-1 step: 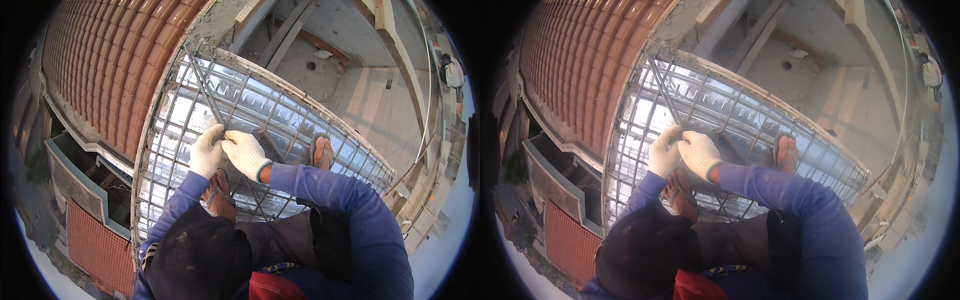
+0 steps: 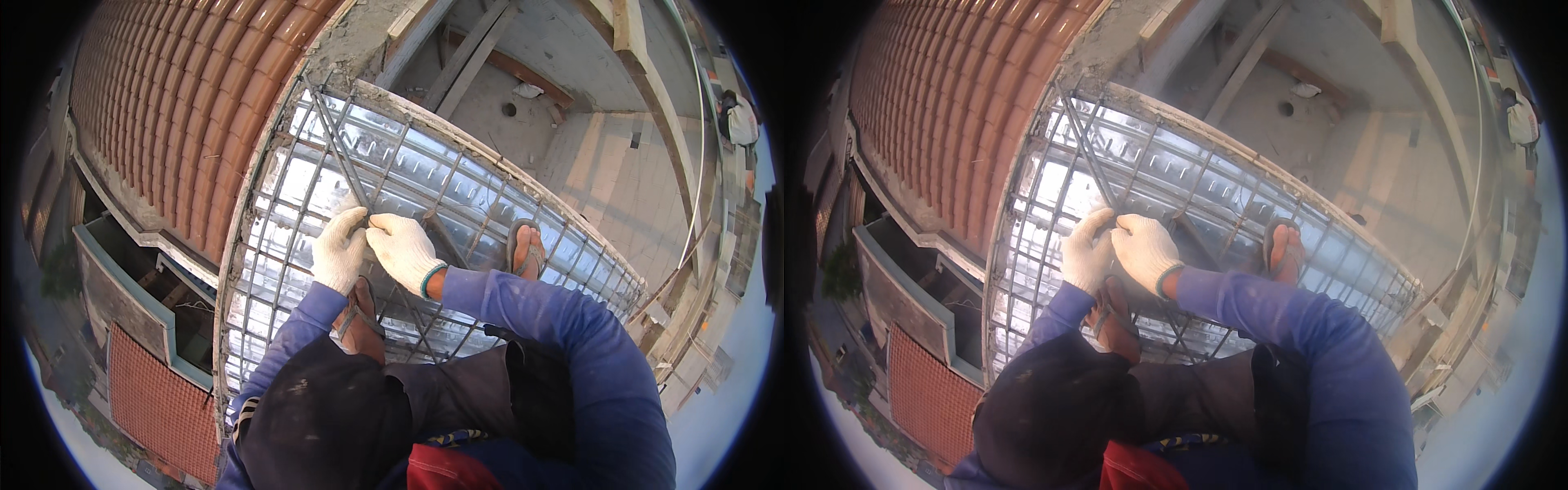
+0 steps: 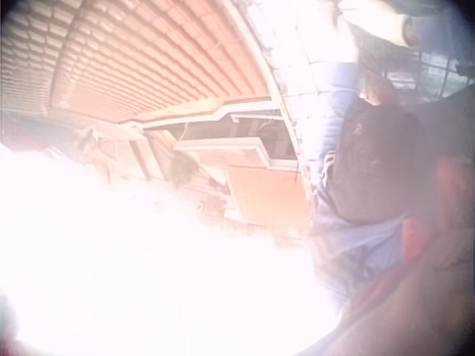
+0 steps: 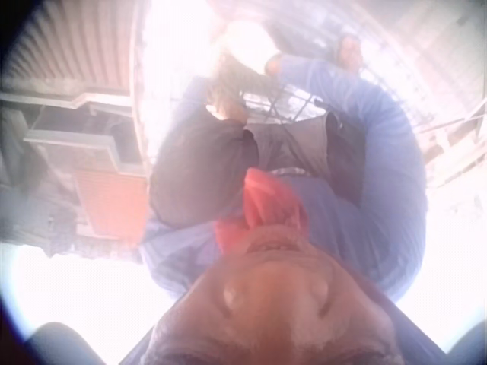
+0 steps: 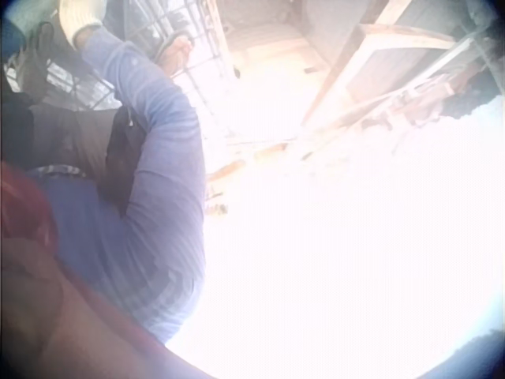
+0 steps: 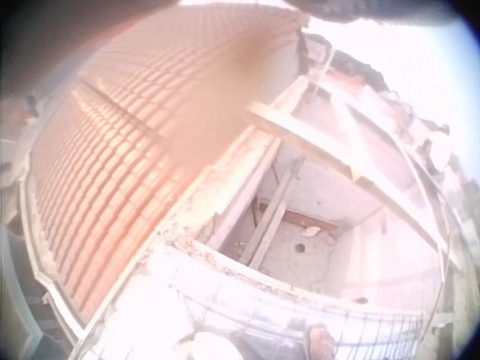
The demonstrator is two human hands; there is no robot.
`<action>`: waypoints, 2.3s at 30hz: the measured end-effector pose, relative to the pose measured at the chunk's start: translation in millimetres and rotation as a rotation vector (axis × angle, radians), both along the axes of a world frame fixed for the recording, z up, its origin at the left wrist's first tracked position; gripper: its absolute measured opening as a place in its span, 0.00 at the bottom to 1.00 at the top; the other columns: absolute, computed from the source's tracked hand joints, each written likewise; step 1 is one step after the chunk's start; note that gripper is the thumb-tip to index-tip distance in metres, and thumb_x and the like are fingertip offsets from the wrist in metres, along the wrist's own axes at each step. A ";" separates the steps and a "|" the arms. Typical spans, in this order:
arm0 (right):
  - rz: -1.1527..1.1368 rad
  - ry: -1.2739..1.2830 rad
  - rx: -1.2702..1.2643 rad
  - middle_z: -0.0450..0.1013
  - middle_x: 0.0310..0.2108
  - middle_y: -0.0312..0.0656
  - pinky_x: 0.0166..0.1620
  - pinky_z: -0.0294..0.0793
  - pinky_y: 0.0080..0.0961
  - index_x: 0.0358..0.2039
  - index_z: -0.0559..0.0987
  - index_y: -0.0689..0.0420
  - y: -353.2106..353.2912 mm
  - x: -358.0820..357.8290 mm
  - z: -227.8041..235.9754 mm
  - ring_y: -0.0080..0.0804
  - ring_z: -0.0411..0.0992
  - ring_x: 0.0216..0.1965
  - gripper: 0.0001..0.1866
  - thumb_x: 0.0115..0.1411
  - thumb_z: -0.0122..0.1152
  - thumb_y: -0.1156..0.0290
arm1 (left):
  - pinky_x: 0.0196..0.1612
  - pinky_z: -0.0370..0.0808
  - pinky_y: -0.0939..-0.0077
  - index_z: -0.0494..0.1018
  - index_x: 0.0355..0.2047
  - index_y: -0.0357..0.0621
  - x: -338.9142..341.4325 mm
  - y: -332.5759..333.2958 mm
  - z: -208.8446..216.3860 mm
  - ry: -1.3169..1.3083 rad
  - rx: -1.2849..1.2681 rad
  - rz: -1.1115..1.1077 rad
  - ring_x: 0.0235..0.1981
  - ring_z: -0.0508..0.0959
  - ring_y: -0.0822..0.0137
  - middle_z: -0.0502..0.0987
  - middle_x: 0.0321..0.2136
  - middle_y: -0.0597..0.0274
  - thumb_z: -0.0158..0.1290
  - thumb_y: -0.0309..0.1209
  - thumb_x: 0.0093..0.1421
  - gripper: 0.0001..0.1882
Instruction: The person uses pliers to twist wire ties and secure metal scaffolding poles together on a rooftop. They repeatedly grip, twist, and cut the wires to fasten the frame sections.
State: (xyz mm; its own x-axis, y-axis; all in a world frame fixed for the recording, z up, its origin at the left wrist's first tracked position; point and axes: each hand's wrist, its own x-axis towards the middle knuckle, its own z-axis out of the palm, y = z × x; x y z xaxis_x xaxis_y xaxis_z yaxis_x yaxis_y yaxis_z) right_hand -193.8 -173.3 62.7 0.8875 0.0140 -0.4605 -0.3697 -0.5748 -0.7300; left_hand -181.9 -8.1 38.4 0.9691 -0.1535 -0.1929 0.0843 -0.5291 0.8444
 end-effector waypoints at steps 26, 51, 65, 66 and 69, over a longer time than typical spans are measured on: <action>0.393 0.076 -0.218 0.85 0.43 0.52 0.51 0.81 0.51 0.51 0.85 0.54 -15.1 66.6 58.8 0.58 0.83 0.47 0.15 0.73 0.57 0.62 | 0.49 0.83 0.56 0.88 0.40 0.49 -11.7 -27.5 -25.6 -0.193 0.072 0.220 0.44 0.86 0.50 0.87 0.40 0.57 0.70 0.31 0.59 0.09; 1.258 -0.542 -0.369 0.80 0.33 0.37 0.44 0.82 0.41 0.36 0.83 0.46 -33.5 105.3 11.3 0.38 0.84 0.41 0.02 0.62 0.65 0.67 | 0.61 0.73 0.48 0.86 0.42 0.45 -23.5 -25.3 -19.2 -0.284 0.334 0.211 0.60 0.79 0.52 0.87 0.47 0.59 0.73 0.44 0.52 0.21; 1.235 -0.451 -0.681 0.85 0.29 0.45 0.36 0.82 0.42 0.32 0.89 0.55 4.0 76.8 2.8 0.43 0.86 0.33 0.07 0.57 0.68 0.67 | 0.67 0.68 0.44 0.83 0.48 0.51 -23.1 -27.0 -34.8 -0.188 0.277 0.200 0.63 0.78 0.52 0.85 0.51 0.59 0.71 0.40 0.51 0.23; 1.227 -0.407 -0.696 0.86 0.30 0.45 0.36 0.83 0.42 0.32 0.89 0.54 5.1 73.9 1.7 0.42 0.86 0.33 0.07 0.57 0.68 0.67 | 0.67 0.68 0.44 0.83 0.48 0.50 -24.1 -28.1 -32.8 -0.191 0.298 0.191 0.63 0.79 0.51 0.85 0.51 0.59 0.72 0.40 0.51 0.23; 1.082 -0.275 -0.682 0.86 0.31 0.47 0.39 0.83 0.45 0.32 0.89 0.54 4.7 74.4 4.6 0.45 0.86 0.35 0.09 0.60 0.66 0.64 | 0.66 0.68 0.45 0.83 0.47 0.50 -23.5 -25.0 -28.0 -0.255 0.306 0.177 0.62 0.79 0.52 0.85 0.51 0.60 0.72 0.40 0.51 0.23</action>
State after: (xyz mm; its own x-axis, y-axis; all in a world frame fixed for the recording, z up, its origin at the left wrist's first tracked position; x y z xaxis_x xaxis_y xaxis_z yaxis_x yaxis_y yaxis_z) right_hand -119.5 -168.6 67.4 0.6392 0.6123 -0.4653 0.6234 -0.7668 -0.1526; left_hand -205.4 -33.1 10.4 0.9979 0.0465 0.0452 0.0054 -0.7546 0.6562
